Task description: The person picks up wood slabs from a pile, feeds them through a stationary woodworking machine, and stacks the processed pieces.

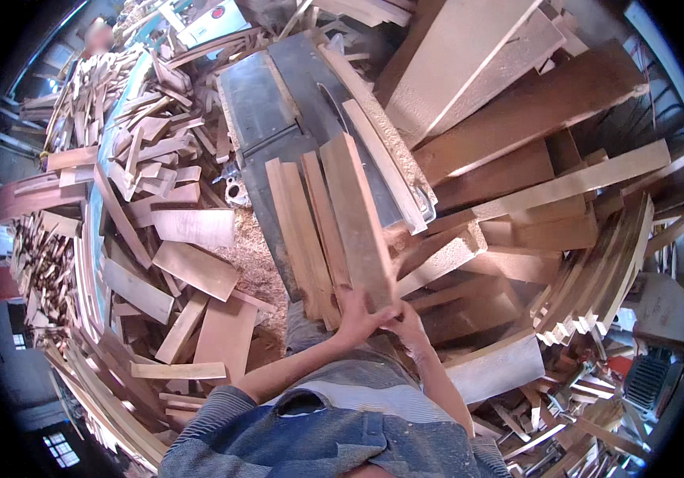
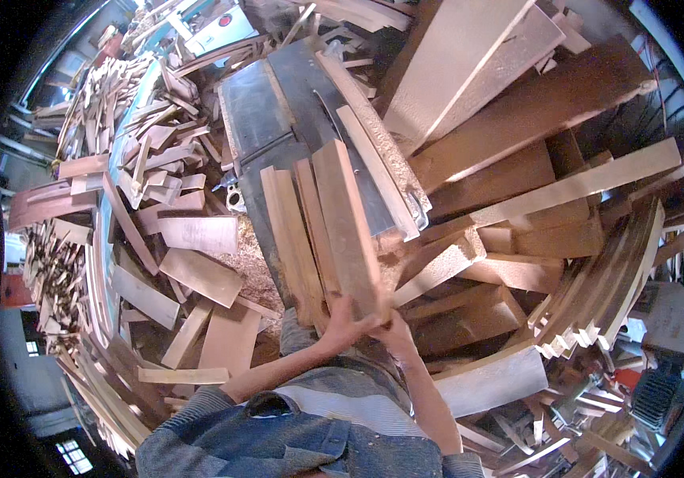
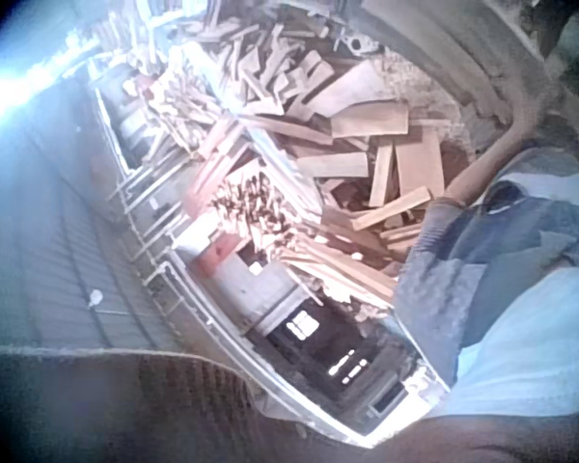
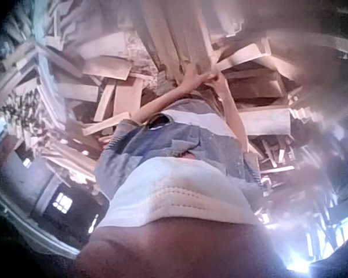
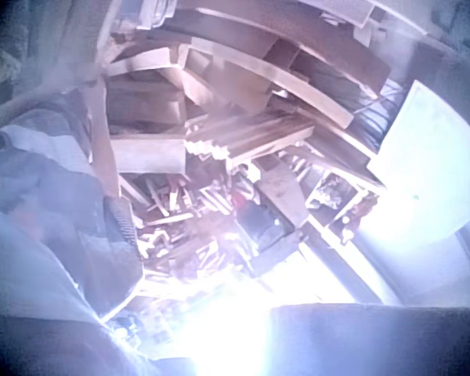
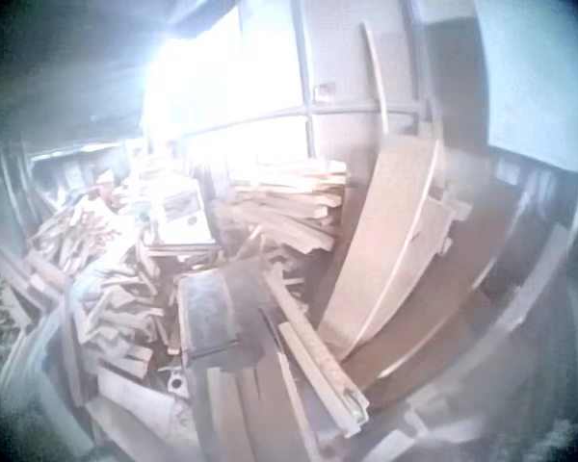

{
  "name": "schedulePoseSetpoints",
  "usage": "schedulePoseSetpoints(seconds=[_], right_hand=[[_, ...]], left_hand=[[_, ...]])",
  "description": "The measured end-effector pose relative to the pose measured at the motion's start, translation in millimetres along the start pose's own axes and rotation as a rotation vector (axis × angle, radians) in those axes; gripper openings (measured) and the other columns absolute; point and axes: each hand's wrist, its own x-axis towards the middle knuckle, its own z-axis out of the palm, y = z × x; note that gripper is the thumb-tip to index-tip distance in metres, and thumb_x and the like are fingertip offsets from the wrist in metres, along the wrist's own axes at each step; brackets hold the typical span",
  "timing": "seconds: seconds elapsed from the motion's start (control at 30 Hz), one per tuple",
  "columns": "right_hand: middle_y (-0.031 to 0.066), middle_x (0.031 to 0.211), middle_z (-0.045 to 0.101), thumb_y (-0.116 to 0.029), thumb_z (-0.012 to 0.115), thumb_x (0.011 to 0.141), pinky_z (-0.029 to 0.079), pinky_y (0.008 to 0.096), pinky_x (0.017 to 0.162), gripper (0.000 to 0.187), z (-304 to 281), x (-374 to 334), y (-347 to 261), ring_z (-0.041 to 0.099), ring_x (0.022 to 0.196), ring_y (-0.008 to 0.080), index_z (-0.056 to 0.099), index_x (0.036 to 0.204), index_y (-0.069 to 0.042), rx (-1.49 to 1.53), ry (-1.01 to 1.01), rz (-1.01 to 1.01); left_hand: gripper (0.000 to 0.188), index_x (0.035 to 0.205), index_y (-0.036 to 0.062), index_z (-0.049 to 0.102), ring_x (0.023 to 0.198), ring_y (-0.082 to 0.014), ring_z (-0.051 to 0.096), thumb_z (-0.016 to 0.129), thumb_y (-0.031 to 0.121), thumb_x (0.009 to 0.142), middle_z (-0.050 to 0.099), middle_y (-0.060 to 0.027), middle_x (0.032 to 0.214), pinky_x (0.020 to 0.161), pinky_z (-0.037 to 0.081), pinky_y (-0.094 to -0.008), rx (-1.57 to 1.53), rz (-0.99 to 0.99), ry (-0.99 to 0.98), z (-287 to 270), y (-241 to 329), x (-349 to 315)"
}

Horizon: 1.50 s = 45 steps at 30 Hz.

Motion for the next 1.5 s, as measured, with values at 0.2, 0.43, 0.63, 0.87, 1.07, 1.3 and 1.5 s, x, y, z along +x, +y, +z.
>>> schedulePoseSetpoints(seconds=[0.2, 0.43, 0.63, 0.87, 1.07, 1.3, 1.5], right_hand=[[0.0055, 0.111, 0.068, -0.017, 0.074, 0.091, 0.056, 0.0363, 0.078, 0.042, -47.0, -15.1, 75.4, 0.067, 0.094, 0.0213, 0.059, 0.127, -0.003, 0.753, 0.383, 0.155], [0.0058, 0.12, 0.064, -0.026, 0.071, 0.095, 0.053, 0.0368, 0.084, 0.043, -69.3, 5.3, 86.8, 0.062, 0.102, 0.019, 0.059, 0.129, -0.003, 0.651, 0.518, 0.122], [0.0068, 0.108, 0.067, -0.036, 0.063, 0.101, 0.054, 0.0332, 0.075, 0.041, -69.1, 30.2, 62.4, 0.064, 0.09, 0.0162, 0.063, 0.12, 0.0, 0.529, 0.515, 0.13], [0.0063, 0.058, 0.061, -0.04, 0.058, 0.099, 0.049, 0.0346, 0.054, 0.051, -74.6, 30.9, 30.5, 0.057, 0.051, 0.0153, 0.069, 0.074, 0.002, -0.241, 0.569, 0.263], [0.0043, 0.058, 0.058, -0.041, 0.064, 0.094, 0.04, 0.0323, 0.051, 0.05, -68.4, 77.6, 29.5, 0.052, 0.053, 0.0126, 0.068, 0.069, 0.001, -0.025, 0.523, 0.303], [0.0046, 0.059, 0.061, -0.041, 0.066, 0.094, 0.04, 0.0322, 0.052, 0.048, -63.8, 90.1, 26.0, 0.051, 0.053, 0.0119, 0.07, 0.07, 0.001, 0.006, 0.556, 0.302], [0.0038, 0.059, 0.06, -0.039, 0.065, 0.095, 0.04, 0.0324, 0.051, 0.048, -60.2, 102.0, 22.9, 0.051, 0.055, 0.0105, 0.07, 0.069, 0.001, 0.032, 0.555, 0.256]], left_hand=[[0.049, 0.125, -0.0092, 0.049, 0.09, -0.0174, 0.066, 0.07, 0.025, 0.098, 0.069, -0.0121, 0.106, 0.075, 0.053, -0.0342, -0.498, -0.346, -0.148, 12.4, -49.2, 90.3], [0.032, 0.112, -0.0012, 0.06, 0.085, -0.0195, 0.066, 0.068, 0.025, 0.096, 0.069, -0.0108, 0.09, 0.077, 0.051, -0.037, -0.221, -0.265, 0.208, 34.8, -40.0, 199.7], [0.034, 0.109, -0.0026, 0.059, 0.097, -0.0423, 0.068, 0.064, 0.028, 0.095, 0.07, -0.0248, 0.098, 0.085, 0.05, -0.0498, -0.179, -0.294, 0.279, 32.4, -30.4, 231.5], [0.035, 0.104, -0.002, 0.06, 0.092, -0.0461, 0.067, 0.065, 0.031, 0.093, 0.07, -0.0262, 0.092, 0.081, 0.05, -0.0524, -0.179, -0.212, 0.376, 29.7, -27.9, 235.7], [0.035, 0.105, -0.0003, 0.062, 0.091, -0.0472, 0.066, 0.066, 0.031, 0.091, 0.069, -0.0266, 0.092, 0.081, 0.051, -0.0531, -0.013, -0.121, 0.401, 6.0, -55.5, 283.4], [0.037, 0.107, 0.0004, 0.063, 0.093, -0.0462, 0.068, 0.067, 0.033, 0.089, 0.071, -0.0266, 0.094, 0.083, 0.052, -0.0522, -0.015, -0.211, 0.368, 0.5, -49.4, 292.0], [0.038, 0.109, 0.0015, 0.065, 0.096, -0.0454, 0.068, 0.066, 0.034, 0.088, 0.071, -0.0264, 0.096, 0.086, 0.052, -0.0516, -0.05, -0.244, 0.392, -7.4, -46.4, 301.5]])
